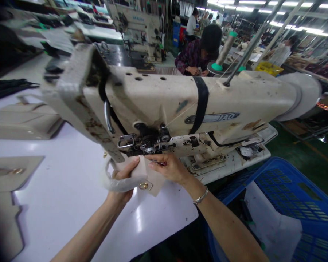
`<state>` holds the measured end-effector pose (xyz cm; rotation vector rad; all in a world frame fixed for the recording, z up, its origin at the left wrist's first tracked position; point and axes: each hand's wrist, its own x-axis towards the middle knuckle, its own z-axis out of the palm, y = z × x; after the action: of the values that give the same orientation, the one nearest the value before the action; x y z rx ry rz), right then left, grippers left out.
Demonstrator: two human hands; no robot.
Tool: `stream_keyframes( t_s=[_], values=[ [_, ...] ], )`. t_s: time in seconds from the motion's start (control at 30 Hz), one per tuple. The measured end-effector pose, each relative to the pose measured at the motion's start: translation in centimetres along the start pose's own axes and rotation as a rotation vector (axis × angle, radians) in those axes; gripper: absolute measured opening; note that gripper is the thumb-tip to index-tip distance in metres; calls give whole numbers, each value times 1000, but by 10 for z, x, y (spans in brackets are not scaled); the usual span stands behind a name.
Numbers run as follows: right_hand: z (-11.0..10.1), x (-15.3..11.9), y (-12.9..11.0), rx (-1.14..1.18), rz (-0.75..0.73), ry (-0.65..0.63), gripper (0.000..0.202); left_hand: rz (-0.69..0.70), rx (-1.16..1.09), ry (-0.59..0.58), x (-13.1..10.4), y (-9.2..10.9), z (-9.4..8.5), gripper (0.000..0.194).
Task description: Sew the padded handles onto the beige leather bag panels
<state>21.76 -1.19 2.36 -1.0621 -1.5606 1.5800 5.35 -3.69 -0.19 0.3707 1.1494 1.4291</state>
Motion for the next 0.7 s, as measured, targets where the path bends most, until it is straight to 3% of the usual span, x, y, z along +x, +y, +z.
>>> stream_keyframes(
  t_s=[0.13,0.33,0.7],
  values=[
    [-17,8,-15,-154,-18,-91,20,22,-60,90,-12,-6,13,47],
    [-20,10,-19,-240,-30,-60,18,72,-16,56,-14,-11,15,21],
    [-14,12,-19,-155,-17,-2,33,110,-58,62,-8,-7,16,36]
  ],
)
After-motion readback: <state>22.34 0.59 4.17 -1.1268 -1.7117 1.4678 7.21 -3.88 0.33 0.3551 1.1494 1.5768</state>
